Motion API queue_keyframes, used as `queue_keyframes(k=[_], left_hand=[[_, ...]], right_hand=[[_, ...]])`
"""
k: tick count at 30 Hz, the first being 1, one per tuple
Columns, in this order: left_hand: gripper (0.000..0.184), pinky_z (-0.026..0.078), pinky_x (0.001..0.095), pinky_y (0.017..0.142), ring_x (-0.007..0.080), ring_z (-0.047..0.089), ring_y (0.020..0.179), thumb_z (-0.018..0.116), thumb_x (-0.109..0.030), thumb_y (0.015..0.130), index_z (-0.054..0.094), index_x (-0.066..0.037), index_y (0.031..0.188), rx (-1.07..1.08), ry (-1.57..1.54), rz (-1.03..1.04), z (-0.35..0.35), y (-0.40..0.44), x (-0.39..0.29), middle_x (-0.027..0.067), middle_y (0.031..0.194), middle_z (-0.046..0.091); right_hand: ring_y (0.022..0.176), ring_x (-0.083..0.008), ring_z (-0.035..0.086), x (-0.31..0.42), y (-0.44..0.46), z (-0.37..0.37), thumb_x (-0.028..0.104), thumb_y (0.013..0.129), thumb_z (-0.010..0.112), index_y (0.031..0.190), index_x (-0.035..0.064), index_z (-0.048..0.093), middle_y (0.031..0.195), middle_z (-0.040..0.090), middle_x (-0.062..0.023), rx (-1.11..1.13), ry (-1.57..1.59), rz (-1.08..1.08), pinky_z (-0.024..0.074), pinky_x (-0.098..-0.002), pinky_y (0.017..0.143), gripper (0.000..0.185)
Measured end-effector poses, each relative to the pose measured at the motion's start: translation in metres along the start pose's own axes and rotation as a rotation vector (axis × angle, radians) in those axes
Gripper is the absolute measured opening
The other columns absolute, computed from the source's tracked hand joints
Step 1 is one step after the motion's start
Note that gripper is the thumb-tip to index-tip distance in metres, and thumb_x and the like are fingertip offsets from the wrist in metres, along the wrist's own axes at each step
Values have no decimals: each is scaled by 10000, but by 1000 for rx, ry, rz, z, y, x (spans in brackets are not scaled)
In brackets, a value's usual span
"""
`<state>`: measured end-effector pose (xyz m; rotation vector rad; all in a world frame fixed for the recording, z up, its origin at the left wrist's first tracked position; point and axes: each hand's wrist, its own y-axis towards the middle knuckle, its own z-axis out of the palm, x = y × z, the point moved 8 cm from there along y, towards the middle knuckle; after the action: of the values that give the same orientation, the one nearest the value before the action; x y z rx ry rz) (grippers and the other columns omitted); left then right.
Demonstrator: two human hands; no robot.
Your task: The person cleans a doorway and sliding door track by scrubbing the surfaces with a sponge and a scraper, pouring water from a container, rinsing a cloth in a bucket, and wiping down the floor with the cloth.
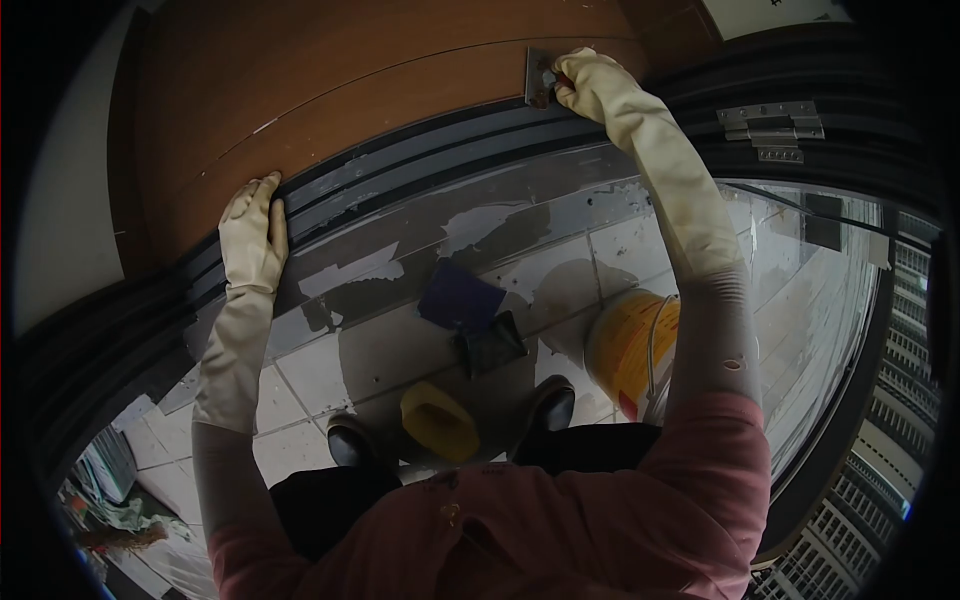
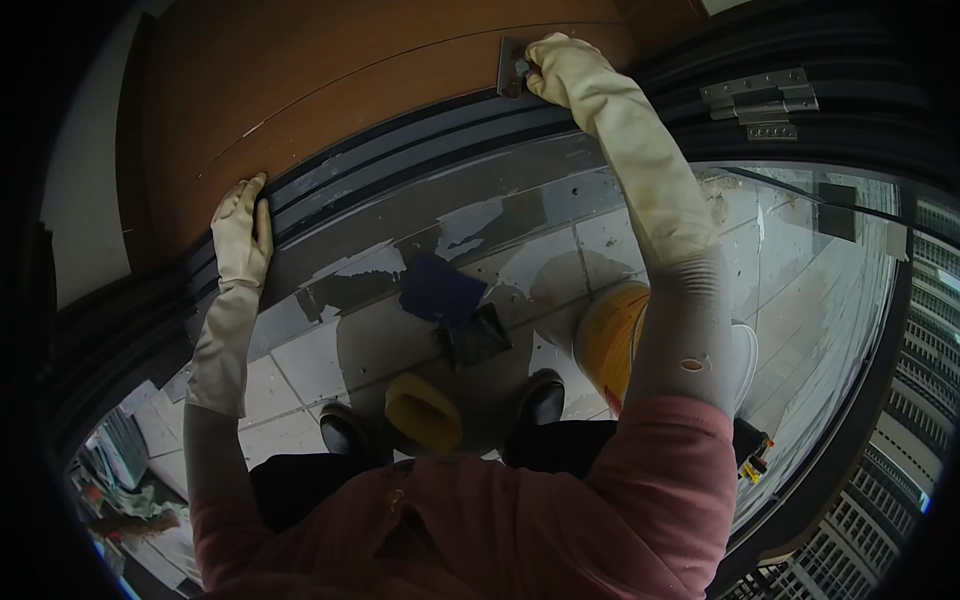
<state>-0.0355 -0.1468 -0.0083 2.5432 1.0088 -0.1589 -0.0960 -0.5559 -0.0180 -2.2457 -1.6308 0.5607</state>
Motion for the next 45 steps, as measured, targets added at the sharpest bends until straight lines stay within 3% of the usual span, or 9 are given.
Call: queue_keyframes(k=[3, 8, 23, 25, 31, 35, 36, 43, 45], left_hand=[[272, 472, 423, 954, 369, 600, 1052, 571, -80, 883, 639, -39, 1142, -10, 0, 4, 1, 0, -1, 191, 1080, 646], [273, 469, 423, 957, 367, 600, 1054, 575, -83, 883, 639, -45, 1145, 4, -18, -23, 1, 0, 2, 193, 1076, 645], [266, 472, 418, 957, 372, 603, 1043, 582, -91, 880, 644, -61, 1137, 5, -8, -36, 1, 0, 3, 205, 1062, 646], [268, 473, 418, 957, 370, 603, 1042, 583, -92, 879, 642, -64, 1139, 11, -14, -32, 1, 0, 3, 203, 1063, 646], [278, 476, 414, 952, 355, 608, 1036, 588, -96, 872, 636, -65, 1144, 2, 2, -19, 0, 0, 4, 186, 1060, 649], [280, 479, 410, 945, 349, 609, 1032, 592, -93, 867, 639, -70, 1142, -1, -15, -8, -1, 0, 1, 179, 1057, 651], [280, 479, 410, 945, 349, 609, 1032, 592, -93, 867, 639, -70, 1142, -8, -11, -4, -2, 0, 0, 179, 1057, 651], [285, 476, 408, 943, 353, 611, 1021, 595, -101, 858, 644, -73, 1138, -70, -62, 26, 0, -3, 3, 185, 1033, 653], [301, 476, 411, 945, 357, 610, 1021, 588, -98, 860, 636, -76, 1156, -43, -51, 18, -5, -3, 2, 189, 1039, 654]], right_hand=[[925, -348, 640, 8, -6, -7, 185, 803, 611, 977, 105, 662, 1037, 664, -108, -302, 103, -168, 546, -380, 819, 198], [972, -335, 628, -1, 21, 10, 169, 799, 635, 1003, 95, 648, 1073, 654, -104, -31, -28, -48, 540, -362, 835, 217], [1106, -321, 583, 36, 1, -11, 185, 839, 636, 1183, 145, 628, 1221, 596, -111, -147, -14, -133, 498, -365, 938, 347], [1109, -323, 581, 31, 17, 5, 202, 839, 632, 1183, 134, 630, 1219, 598, -115, 110, -74, -17, 499, -370, 940, 350], [997, -312, 633, 49, 2, -16, 211, 778, 656, 984, 136, 690, 1031, 679, -85, -295, 6, -197, 539, -373, 846, 222], [996, -308, 635, 51, 13, 0, 241, 779, 659, 990, 108, 687, 1070, 668, -107, -65, 24, -96, 539, -386, 836, 251], [999, -313, 634, 73, -5, -10, 249, 783, 644, 991, 102, 685, 1096, 652, -113, -331, 113, -272, 537, -398, 842, 258], [986, -355, 627, 232, -169, 6, 199, 818, 623, 1126, 51, 661, 1095, 629, -138, 63, 368, -864, 526, -413, 865, 343], [994, -340, 633, 233, -193, 59, 200, 818, 612, 1081, 48, 671, 1094, 636, -129, 330, 270, -758, 525, -417, 877, 309]])
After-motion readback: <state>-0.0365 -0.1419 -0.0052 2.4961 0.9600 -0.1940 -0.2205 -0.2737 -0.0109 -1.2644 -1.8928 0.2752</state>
